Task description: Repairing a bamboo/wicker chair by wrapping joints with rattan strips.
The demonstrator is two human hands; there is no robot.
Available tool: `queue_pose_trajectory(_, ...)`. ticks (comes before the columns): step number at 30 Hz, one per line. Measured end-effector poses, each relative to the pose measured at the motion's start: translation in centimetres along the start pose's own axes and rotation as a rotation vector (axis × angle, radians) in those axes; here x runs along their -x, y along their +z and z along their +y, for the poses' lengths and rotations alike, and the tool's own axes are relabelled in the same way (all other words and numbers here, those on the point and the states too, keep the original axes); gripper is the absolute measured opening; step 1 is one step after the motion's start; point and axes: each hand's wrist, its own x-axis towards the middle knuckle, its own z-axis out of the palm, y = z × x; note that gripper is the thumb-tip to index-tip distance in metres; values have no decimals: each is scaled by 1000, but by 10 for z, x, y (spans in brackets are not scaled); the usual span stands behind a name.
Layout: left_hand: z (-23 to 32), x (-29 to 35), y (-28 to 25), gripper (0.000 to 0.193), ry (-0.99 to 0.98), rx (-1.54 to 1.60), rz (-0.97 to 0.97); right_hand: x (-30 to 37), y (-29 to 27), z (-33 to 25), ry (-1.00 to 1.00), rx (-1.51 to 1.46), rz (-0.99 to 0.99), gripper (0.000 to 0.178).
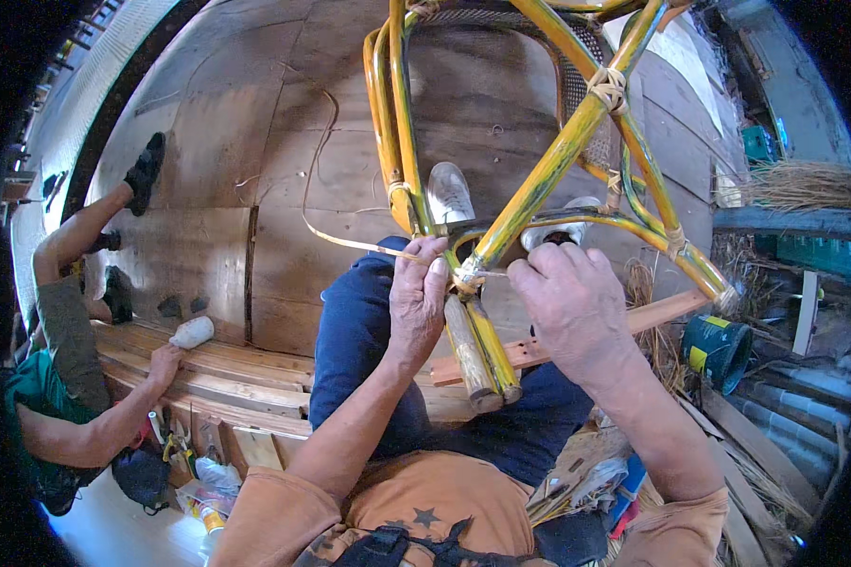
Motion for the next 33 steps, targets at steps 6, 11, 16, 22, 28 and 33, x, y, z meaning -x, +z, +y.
queue_pose_trajectory(6, 1, 1, 0, 25, -54, 35, -1, -21, -9, -15, -59, 144, -142, 10)
queue_pose_trajectory(11, 0, 2, 1, 25, -106, 102, -21, -37, -8, -21, -130, 127, -156, 9)
queue_pose_trajectory(16, -1, 2, 2, 24, -70, 107, 22, -44, -10, -13, -118, 11, -283, 8)
queue_pose_trajectory(22, -3, 2, 3, 22, -100, 132, 16, -35, -13, -6, 12, -91, -448, 9)
queue_pose_trajectory(28, -10, -1, 2, 24, -166, 129, -76, -5, -41, 5, 225, -257, -189, 10)
queue_pose_trajectory(33, -10, -9, -2, 28, -415, 242, -221, 101, -91, 26, 1086, -464, 329, 8)
